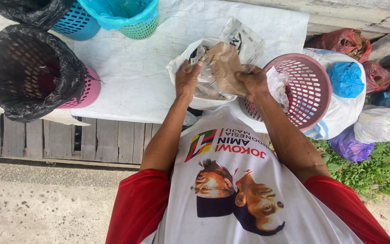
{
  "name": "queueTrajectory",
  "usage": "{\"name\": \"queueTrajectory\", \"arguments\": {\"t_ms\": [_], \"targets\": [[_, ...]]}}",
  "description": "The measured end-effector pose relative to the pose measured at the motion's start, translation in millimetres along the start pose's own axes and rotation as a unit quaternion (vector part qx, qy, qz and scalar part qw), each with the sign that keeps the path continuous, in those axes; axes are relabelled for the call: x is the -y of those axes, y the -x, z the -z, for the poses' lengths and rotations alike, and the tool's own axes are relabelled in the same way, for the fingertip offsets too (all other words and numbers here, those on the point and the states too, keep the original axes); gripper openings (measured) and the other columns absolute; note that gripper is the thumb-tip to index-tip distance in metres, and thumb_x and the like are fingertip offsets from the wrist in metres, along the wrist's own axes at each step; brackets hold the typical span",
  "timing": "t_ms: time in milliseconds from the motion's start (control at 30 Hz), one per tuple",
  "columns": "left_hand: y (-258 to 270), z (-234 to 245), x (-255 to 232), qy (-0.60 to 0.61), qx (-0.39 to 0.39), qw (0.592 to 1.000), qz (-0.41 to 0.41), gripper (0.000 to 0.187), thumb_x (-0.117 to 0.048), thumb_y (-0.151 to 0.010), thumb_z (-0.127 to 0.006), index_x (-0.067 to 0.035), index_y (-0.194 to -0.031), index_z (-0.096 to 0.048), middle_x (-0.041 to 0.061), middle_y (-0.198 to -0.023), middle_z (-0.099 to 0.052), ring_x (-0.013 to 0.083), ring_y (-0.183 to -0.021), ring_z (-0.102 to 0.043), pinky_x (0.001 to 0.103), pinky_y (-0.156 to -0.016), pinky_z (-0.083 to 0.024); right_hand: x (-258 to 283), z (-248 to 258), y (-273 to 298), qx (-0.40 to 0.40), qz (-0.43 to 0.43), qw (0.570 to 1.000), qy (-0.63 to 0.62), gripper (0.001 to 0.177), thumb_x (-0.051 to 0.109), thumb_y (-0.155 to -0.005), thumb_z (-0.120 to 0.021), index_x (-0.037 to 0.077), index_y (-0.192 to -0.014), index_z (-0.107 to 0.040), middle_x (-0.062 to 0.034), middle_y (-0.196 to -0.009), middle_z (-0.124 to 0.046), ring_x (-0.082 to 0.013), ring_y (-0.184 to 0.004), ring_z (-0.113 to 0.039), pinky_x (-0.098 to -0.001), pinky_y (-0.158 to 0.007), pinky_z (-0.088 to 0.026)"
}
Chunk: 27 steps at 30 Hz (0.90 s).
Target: The person sorts various trash items including food wrappers and paper scraps, picking them out of a white plastic bag and placing them into a pink plastic basket.
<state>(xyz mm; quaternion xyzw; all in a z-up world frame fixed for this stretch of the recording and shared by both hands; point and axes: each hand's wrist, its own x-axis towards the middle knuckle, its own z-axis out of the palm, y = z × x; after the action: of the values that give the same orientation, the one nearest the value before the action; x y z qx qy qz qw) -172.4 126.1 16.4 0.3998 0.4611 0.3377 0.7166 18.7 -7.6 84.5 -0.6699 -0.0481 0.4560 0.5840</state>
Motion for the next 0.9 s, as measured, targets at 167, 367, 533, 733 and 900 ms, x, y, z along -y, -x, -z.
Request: {"name": "queueTrajectory", "arguments": {"t_ms": [167,367,533,733,900], "targets": [[8,38,-12,-0.391,-0.209,0.872,-0.207,0.088,-0.032,-0.078,-0.092,-0.006,-0.148,-0.045,0.025,-0.129,-0.065,0.0352,-0.116,-0.063,0.041,-0.094,-0.052,-14,-2,-19,-0.02,0.089,0.993,0.069,0.014,-0.006,-0.091,-0.071,0.001,-0.103,-0.073,-0.0075,-0.087,-0.074,-0.0134,-0.066,-0.062,-0.0266,-0.056,-0.052],[1,62,2,-0.299,-0.11,0.942,-0.106,0.09,-0.02,-0.084,-0.081,-0.006,-0.158,-0.03,0.013,-0.104,-0.069,0.0226,-0.094,-0.069,0.033,-0.088,-0.055,-58,-30,-38,0.03,0.169,0.982,0.084,0.017,-0.008,-0.089,-0.069,0.001,-0.102,-0.075,-0.0013,-0.093,-0.076,-0.0068,-0.076,-0.066,-0.0231,-0.068,-0.055],[7,67,-7,-0.211,-0.097,0.969,-0.08,0.083,-0.014,-0.091,-0.078,-0.009,-0.16,-0.033,-0.001,-0.081,-0.065,0.009,-0.074,-0.058,0.026,-0.079,-0.054,-75,-45,-27,0.053,0.059,0.969,0.233,0.018,0.002,-0.089,-0.07,0.005,-0.104,-0.079,-0.0025,-0.091,-0.077,-0.0093,-0.074,-0.064,-0.0264,-0.065,-0.052],[8,71,-20,0.014,-0.019,0.996,-0.091,0.086,-0.002,-0.093,-0.081,-0.009,-0.163,-0.032,0.0,-0.08,-0.053,0.0093,-0.078,-0.055,0.023,-0.087,-0.052,-60,-47,-7,0.07,-0.064,0.879,0.468,0.029,0.014,-0.084,-0.071,0.004,-0.11,-0.078,-0.0128,-0.093,-0.076,-0.018,-0.082,-0.069,-0.0337,-0.074,-0.055],[14,65,-41,-0.051,0.048,0.997,-0.041,0.084,-0.01,-0.091,-0.078,-0.013,-0.16,-0.029,0.002,-0.091,-0.068,0.0093,-0.086,-0.068,0.025,-0.081,-0.058,-76,-37,-34,0.089,0.007,0.915,0.393,0.046,0.014,-0.082,-0.077,0.001,-0.124,-0.065,-0.0155,-0.108,-0.072,-0.0222,-0.091,-0.067,-0.0344,-0.077,-0.054]]}}
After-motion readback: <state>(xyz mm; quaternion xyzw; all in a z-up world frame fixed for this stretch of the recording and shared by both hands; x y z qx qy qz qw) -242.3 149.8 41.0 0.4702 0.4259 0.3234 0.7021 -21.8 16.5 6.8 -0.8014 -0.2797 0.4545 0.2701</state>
